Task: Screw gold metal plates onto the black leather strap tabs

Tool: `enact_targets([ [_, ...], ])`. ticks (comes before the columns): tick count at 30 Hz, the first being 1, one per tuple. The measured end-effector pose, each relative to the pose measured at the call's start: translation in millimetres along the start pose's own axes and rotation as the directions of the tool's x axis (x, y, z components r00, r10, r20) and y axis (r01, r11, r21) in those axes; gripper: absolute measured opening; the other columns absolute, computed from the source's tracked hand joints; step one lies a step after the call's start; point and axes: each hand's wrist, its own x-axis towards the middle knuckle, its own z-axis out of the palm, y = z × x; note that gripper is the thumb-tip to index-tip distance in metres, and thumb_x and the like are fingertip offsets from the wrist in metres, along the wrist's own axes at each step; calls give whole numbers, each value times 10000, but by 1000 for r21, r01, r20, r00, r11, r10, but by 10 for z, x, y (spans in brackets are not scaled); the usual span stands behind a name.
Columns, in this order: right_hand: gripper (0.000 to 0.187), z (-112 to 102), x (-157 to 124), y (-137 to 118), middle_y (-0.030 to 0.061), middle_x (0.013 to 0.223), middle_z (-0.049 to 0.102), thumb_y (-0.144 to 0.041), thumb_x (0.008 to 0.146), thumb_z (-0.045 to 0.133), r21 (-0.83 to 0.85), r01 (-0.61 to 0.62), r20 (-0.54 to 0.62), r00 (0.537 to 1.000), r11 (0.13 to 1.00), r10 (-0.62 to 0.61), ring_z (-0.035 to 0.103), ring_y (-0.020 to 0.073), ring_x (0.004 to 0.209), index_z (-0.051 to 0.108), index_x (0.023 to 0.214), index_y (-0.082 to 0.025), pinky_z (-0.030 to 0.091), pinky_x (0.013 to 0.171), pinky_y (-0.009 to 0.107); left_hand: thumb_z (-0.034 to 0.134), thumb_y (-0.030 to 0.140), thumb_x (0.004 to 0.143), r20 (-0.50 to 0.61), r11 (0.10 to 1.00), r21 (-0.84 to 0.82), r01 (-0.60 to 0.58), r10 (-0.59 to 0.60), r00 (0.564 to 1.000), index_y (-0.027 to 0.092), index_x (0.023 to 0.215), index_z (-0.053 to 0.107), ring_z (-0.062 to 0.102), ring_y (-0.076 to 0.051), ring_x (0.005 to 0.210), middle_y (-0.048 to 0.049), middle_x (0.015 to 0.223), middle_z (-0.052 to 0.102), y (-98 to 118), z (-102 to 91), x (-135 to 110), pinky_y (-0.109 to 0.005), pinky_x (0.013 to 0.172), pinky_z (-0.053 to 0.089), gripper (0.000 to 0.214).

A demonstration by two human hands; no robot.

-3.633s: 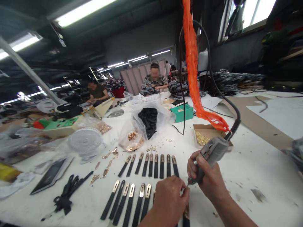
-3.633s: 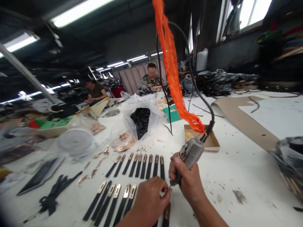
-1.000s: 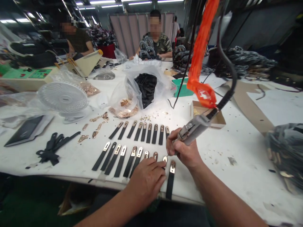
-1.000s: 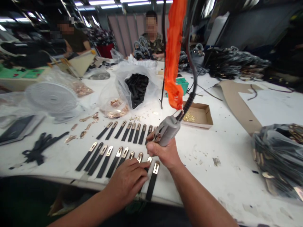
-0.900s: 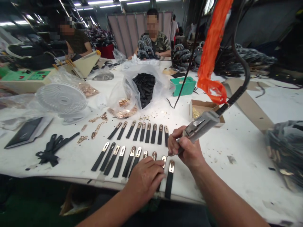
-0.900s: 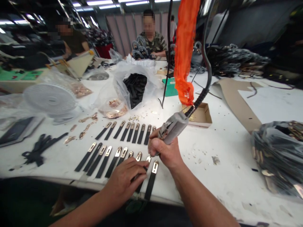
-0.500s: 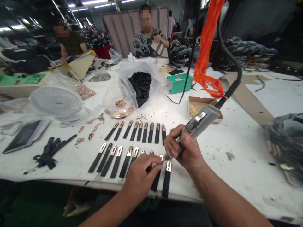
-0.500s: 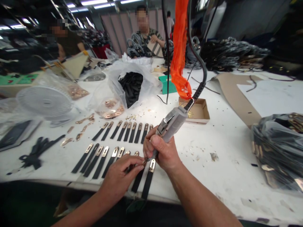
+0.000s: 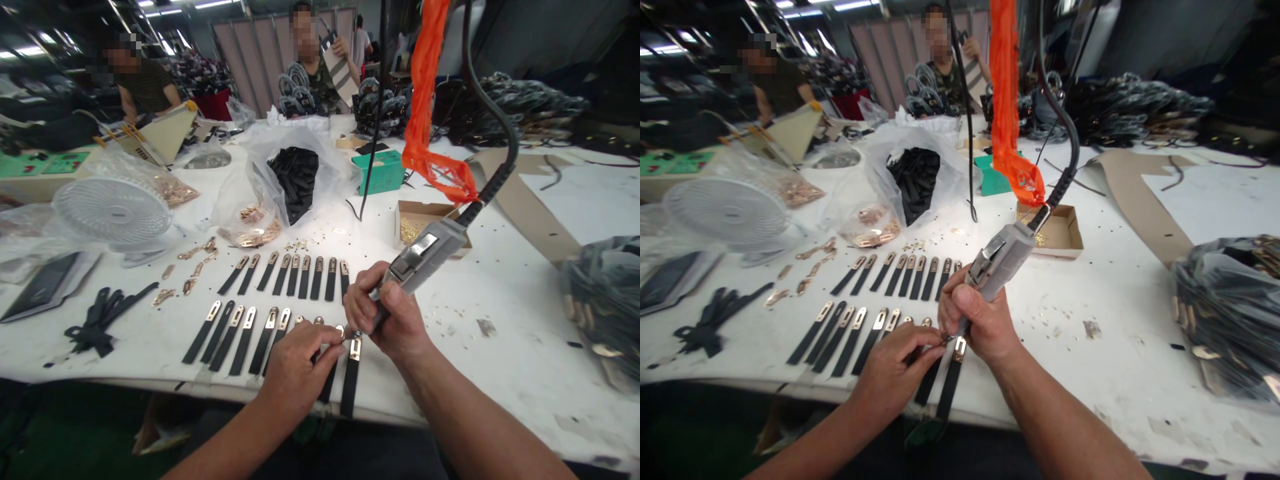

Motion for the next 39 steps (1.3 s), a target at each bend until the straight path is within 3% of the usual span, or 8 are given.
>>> enact_targets([
  [7, 356, -14, -7, 11, -81, 543, 504, -539, 854, 854, 22, 5, 30, 1000, 1000, -5, 451, 92, 388, 678, 875, -231, 441, 417, 234, 739, 136, 950, 6, 1000, 3, -26, 26, 1000, 250, 939, 731, 711, -177, 852, 18, 938, 794, -16, 27, -9, -316, 813, 547, 115],
  [15, 329, -19, -14, 11, -74, 545, 527, -517, 861, 857, 30, 11, 31, 999, 999, -12, 471, 93, 396, 699, 887, -230, 450, 418, 228, 766, 160, 939, -20, 1000, -12, 6, -7, 1000, 248, 925, 752, 708, -143, 754, 36, 849, 774, -14, 40, -15, -268, 745, 532, 90],
  [22, 282, -24, -2, 4, -68, 552, 529, -483, 890, 836, 51, 43, 37, 998, 998, -45, 475, 93, 399, 722, 895, -225, 446, 420, 224, 820, 122, 869, -36, 994, -22, 102, -103, 994, 253, 871, 775, 699, -111, 680, 67, 778, 763, 18, 48, -19, -218, 688, 527, 139],
  [29, 275, -19, -7, 2, -72, 571, 514, -485, 899, 831, 96, 41, 13, 999, 995, -42, 488, 84, 414, 733, 897, -228, 466, 459, 223, 809, 91, 841, -43, 972, -152, 179, -188, 981, 257, 977, 782, 781, -128, 771, 56, 894, 831, 47, 74, 1, -195, 715, 586, 216],
  [36, 284, -3, 9, -35, -71, 565, 524, -485, 884, 847, 89, 57, -5, 998, 994, -56, 480, 84, 407, 736, 884, -223, 468, 449, 222, 793, 167, 891, -2, 996, -8, 86, -86, 996, 241, 935, 792, 675, -120, 612, 44, 750, 765, 56, 8, 9, -227, 634, 517, 86],
  [39, 282, -5, 13, -35, -70, 559, 523, -481, 889, 844, 92, 57, 3, 998, 994, -58, 485, 82, 408, 740, 884, -219, 472, 451, 220, 736, 175, 948, 24, 999, 33, 6, -7, 1000, 235, 949, 788, 694, -128, 670, 29, 790, 772, 40, -19, -1, -238, 676, 505, 80],
])
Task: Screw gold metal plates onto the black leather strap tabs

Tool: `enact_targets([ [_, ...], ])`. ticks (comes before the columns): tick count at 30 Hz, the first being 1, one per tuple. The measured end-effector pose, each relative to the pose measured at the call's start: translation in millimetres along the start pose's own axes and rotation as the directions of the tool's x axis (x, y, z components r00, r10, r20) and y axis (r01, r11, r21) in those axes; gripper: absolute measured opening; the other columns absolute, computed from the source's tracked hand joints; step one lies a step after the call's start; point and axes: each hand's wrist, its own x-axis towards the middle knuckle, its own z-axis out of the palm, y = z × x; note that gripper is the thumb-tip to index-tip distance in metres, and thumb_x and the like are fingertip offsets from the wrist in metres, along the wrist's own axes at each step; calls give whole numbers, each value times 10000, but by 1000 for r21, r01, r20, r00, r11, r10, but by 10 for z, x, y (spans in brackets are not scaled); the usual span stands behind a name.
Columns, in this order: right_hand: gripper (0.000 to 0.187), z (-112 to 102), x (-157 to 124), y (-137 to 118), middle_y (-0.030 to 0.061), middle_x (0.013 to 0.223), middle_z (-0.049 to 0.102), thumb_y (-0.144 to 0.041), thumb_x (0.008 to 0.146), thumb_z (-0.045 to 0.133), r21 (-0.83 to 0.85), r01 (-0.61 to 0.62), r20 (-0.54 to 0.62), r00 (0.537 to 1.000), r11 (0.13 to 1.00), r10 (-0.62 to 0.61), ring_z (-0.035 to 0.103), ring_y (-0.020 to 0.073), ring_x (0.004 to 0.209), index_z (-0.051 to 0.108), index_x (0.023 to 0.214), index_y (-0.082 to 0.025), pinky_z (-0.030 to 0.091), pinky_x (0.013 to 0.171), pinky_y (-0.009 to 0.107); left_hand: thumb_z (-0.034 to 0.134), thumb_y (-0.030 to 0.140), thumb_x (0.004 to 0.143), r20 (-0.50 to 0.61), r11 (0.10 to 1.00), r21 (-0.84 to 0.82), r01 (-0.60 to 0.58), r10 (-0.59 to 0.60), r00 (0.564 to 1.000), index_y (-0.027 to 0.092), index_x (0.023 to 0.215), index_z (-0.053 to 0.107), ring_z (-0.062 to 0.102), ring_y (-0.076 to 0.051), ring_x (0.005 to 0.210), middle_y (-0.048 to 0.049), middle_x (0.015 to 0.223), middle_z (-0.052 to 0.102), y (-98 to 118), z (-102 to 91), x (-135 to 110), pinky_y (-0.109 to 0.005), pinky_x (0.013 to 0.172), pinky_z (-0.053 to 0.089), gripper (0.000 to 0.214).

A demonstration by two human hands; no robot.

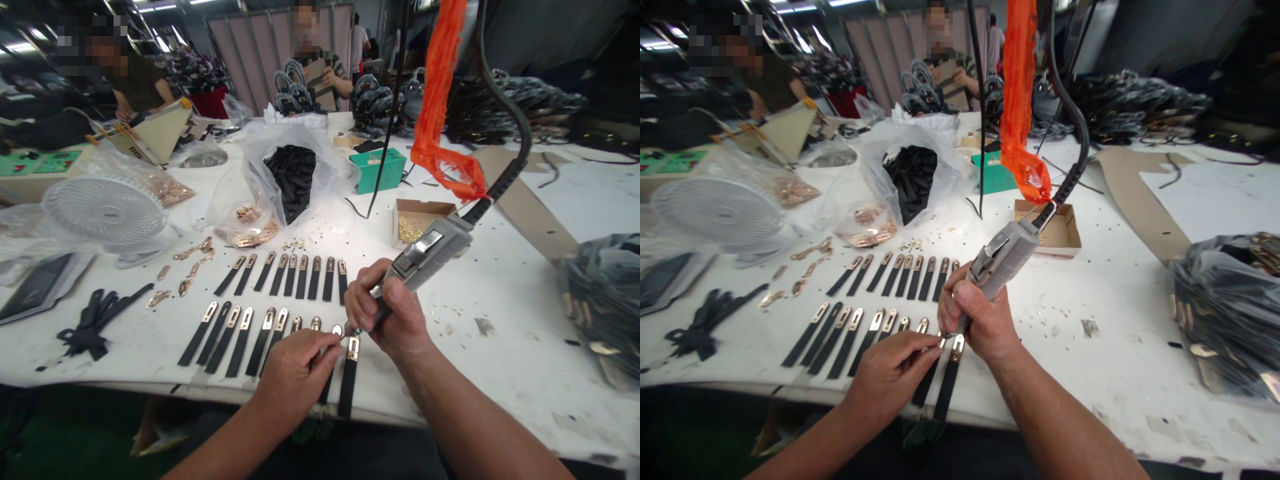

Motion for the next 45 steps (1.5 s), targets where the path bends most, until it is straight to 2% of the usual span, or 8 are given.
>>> enact_targets([
  [3, 285, -4, 1, 5, -69, 558, 526, -482, 886, 847, 1, 0, 1, 1000, 1000, 0, 488, 83, 408, 742, 886, -217, 469, 445, 218, 710, 172, 967, 10, 1000, -4, -7, 7, 1000, 233, 959, 786, 725, -136, 742, 20, 847, 793, -9, -2, -6, -241, 726, 510, 98],
  [9, 291, 9, 3, -8, -72, 555, 521, -485, 880, 850, -1, -7, -9, 1000, 1000, 7, 485, 83, 406, 736, 877, -217, 464, 445, 219, 795, 181, 876, 20, 994, 9, 107, -107, 994, 241, 933, 790, 575, -96, 541, 68, 697, 705, 43, 12, 25, -230, 583, 436, 83],
  [13, 318, -4, 19, -31, -76, 546, 515, -508, 867, 853, -27, -1, -35, 999, 1000, 0, 473, 88, 402, 715, 861, -222, 445, 435, 221, 815, 125, 801, 6, 992, 45, 116, -117, 993, 231, 892, 762, 623, -108, 618, 59, 746, 707, 73, 4, 74, -224, 624, 454, 149],
  [22, 405, -221, 8, 106, -37, 524, 565, -551, 879, 818, -347, -158, -134, 984, 925, 117, 504, 121, 425, 666, 764, -194, 429, 434, 256, 743, 178, 884, 40, 992, 113, 57, -62, 997, 229, 809, 702, 641, -118, 635, 49, 706, 646, 41, -29, -40, -238, 640, 442, 99],
  [25, 455, -232, 2, 140, -23, 511, 575, -584, 840, 839, -433, -207, -194, 972, 877, 133, 513, 126, 427, 650, 712, -190, 449, 444, 263, 735, 187, 903, 65, 993, 103, 50, -57, 996, 234, 838, 709, 656, -121, 655, 44, 728, 669, 36, -34, -89, -242, 654, 449, 84],
  [29, 509, -212, 1, 138, 3, 501, 585, -617, 854, 814, -494, -243, -191, 967, 835, 168, 535, 136, 454, 636, 639, -191, 424, 437, 253, 723, 191, 918, 74, 995, 84, 51, -58, 996, 236, 865, 722, 668, -127, 668, 34, 743, 694, 33, -33, -109, -245, 659, 458, 70],
  [38, 513, -238, -8, 184, 7, 499, 590, -599, 873, 810, -535, -222, -189, 972, 815, 141, 534, 129, 465, 637, 623, -186, 419, 465, 252, 723, 187, 924, 70, 996, 72, 52, -57, 996, 236, 884, 733, 678, -139, 677, 24, 749, 699, -2, -32, -99, -249, 668, 462, 64],
  [45, 434, -320, 2, 238, -18, 530, 585, -565, 872, 819, -467, -221, -230, 965, 856, 124, 520, 132, 445, 645, 728, -194, 447, 454, 271, 719, 165, 922, 70, 997, 71, 38, -43, 997, 227, 880, 726, 664, -136, 668, 23, 753, 700, -60, -60, -85, -250, 649, 451, 76],
])
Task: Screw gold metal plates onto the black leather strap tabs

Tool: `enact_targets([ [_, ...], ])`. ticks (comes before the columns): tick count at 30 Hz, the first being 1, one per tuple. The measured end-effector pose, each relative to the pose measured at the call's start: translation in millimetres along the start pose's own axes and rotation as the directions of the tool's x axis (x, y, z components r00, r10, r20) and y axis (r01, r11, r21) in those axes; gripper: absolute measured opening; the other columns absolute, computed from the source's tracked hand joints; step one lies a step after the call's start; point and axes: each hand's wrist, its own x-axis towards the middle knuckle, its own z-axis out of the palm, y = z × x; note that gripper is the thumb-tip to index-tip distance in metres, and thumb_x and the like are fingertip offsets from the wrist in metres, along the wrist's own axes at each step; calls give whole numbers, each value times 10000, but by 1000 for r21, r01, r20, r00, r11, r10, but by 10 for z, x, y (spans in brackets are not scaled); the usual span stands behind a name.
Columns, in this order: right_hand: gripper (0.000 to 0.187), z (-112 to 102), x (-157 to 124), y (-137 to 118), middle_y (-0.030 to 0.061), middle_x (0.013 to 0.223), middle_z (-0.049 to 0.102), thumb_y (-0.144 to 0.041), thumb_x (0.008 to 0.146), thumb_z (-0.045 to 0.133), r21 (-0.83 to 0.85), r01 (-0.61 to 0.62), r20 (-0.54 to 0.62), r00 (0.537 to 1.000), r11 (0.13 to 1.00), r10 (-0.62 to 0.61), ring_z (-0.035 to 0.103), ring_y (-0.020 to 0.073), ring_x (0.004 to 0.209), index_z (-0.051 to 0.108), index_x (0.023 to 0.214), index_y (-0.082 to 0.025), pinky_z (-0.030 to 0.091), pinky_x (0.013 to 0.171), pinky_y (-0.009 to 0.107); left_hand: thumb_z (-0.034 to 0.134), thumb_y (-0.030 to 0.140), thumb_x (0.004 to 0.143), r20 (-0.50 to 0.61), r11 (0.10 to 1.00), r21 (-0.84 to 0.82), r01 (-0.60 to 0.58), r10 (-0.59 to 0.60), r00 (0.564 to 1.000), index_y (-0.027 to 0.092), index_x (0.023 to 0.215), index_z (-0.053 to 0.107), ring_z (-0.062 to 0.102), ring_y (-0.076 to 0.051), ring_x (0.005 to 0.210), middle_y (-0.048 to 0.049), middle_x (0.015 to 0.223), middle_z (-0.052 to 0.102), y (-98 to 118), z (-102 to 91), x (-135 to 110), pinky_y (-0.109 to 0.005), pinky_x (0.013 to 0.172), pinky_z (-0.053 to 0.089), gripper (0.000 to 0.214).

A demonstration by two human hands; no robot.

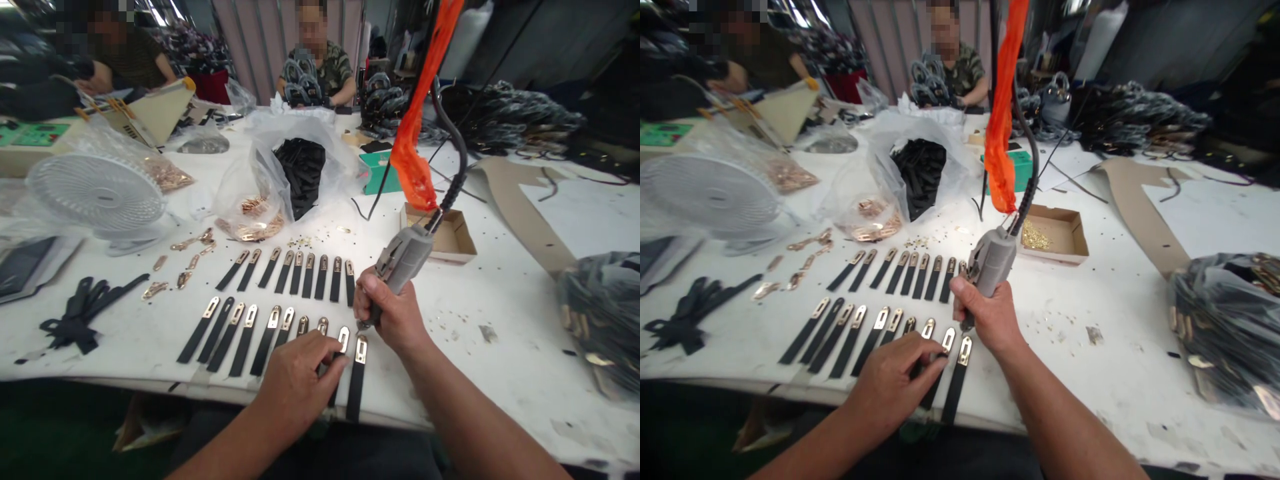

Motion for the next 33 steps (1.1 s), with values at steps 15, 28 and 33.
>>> enact_targets([
  [15, 385, 482, -189, -657, -65, 558, 516, -530, 847, 843, 206, 90, -131, 989, 974, -64, 467, 94, 426, 640, 795, -208, 410, 416, 225, 820, 162, 831, 9, 989, -146, 30, -29, 1000, 255, 995, 793, 689, -161, 730, 19, 836, 746, 78, -166, 177, -267, 681, 493, 191],
  [28, 387, 1003, -418, -785, -72, 553, 501, -538, 834, 847, 185, 148, -190, 975, 972, -113, 457, 81, 415, 647, 786, -211, 433, 428, 213, 770, 152, 905, -76, 930, -362, -56, 30, 997, 224, 807, 780, 691, -144, 707, 11, 757, 728, 13, -442, -23, -244, 681, 489, 122],
  [33, 382, 1135, -407, -780, -72, 562, 499, -542, 841, 840, 160, 172, -175, 974, 972, -143, 464, 85, 418, 647, 791, -216, 430, 426, 217, 749, 167, 933, -112, 930, -353, -102, 66, 992, 222, 794, 771, 690, -143, 704, 6, 754, 729, -73, -509, -65, -245, 681, 502, 151],
])
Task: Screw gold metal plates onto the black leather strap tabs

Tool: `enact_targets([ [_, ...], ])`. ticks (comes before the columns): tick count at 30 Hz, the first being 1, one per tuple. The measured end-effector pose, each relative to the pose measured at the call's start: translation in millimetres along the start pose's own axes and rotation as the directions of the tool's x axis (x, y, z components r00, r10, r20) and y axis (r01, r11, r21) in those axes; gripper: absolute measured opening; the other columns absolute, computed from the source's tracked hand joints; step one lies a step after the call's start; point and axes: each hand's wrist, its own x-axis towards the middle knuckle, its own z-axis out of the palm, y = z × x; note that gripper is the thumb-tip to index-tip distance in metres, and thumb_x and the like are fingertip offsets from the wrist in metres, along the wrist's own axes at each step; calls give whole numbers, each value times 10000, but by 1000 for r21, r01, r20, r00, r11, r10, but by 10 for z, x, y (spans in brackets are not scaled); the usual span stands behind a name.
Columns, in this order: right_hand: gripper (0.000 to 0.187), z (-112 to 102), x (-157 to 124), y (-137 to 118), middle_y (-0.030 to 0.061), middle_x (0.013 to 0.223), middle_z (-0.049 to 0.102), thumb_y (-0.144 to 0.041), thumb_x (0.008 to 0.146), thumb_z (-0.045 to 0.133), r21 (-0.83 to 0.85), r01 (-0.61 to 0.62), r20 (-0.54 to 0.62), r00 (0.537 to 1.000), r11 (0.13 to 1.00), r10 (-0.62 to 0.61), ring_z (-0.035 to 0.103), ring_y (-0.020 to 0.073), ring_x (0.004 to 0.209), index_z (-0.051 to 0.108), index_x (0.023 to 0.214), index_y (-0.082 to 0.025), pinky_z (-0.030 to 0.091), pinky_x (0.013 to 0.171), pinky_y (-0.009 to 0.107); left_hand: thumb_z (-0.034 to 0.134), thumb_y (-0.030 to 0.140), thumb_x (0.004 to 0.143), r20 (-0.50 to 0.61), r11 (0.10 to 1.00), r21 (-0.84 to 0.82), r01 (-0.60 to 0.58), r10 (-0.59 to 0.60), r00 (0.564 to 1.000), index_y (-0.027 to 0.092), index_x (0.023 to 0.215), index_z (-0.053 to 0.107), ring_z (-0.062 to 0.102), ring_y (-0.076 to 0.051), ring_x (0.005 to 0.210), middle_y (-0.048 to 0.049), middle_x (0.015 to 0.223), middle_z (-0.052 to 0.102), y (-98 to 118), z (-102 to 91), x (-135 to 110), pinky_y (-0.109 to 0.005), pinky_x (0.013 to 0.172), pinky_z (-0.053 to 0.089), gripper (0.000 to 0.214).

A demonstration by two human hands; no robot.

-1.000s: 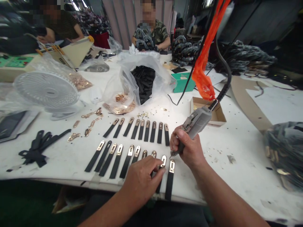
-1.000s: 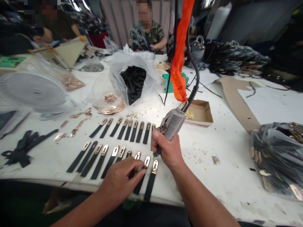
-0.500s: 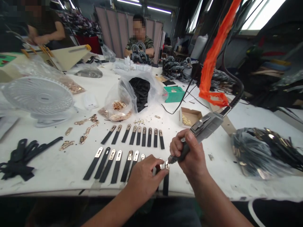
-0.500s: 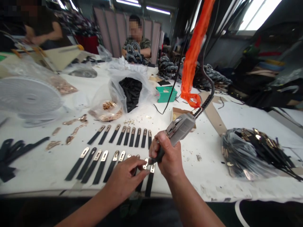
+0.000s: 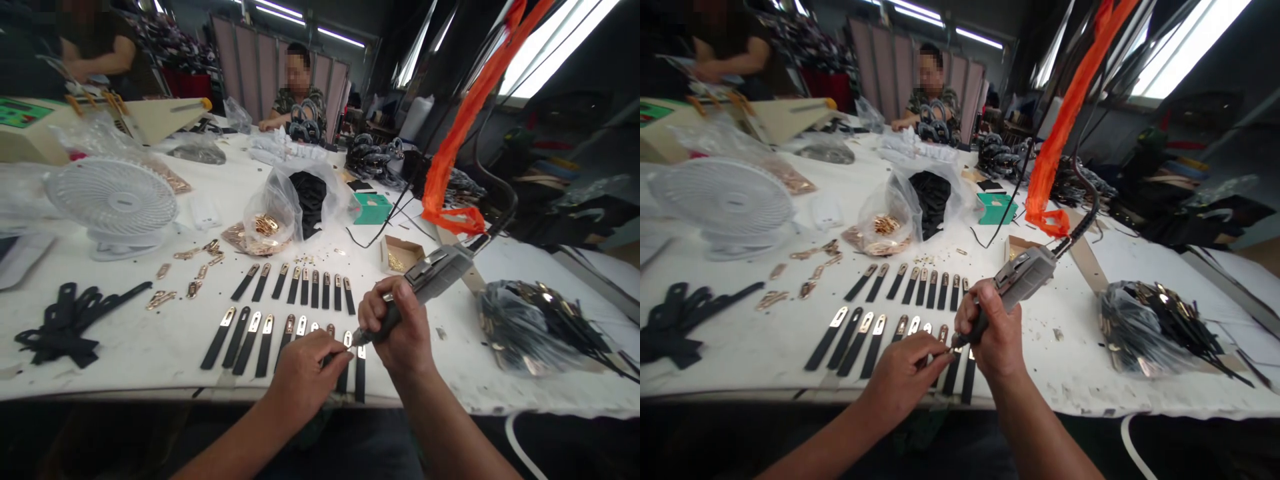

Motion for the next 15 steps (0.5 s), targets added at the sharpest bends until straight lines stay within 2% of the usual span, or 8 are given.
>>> enact_targets([
  [6, 360, 107, -13, 27, -70, 561, 505, -520, 841, 844, 4, 33, 6, 999, 999, -33, 469, 85, 417, 657, 785, -217, 427, 433, 218, 744, 179, 940, -2, 1000, 2, 21, -21, 1000, 213, 777, 761, 679, -143, 708, 5, 747, 718, -33, -60, -38, -248, 681, 475, 168],
  [15, 335, 136, -93, 51, -58, 576, 530, -475, 886, 821, -21, 51, 49, 998, 998, -50, 504, 91, 434, 635, 785, -214, 439, 465, 220, 742, 156, 940, -30, 1000, 13, 3, -3, 1000, 210, 784, 773, 679, -134, 676, 9, 724, 725, -39, -84, -82, -238, 669, 455, 167],
])
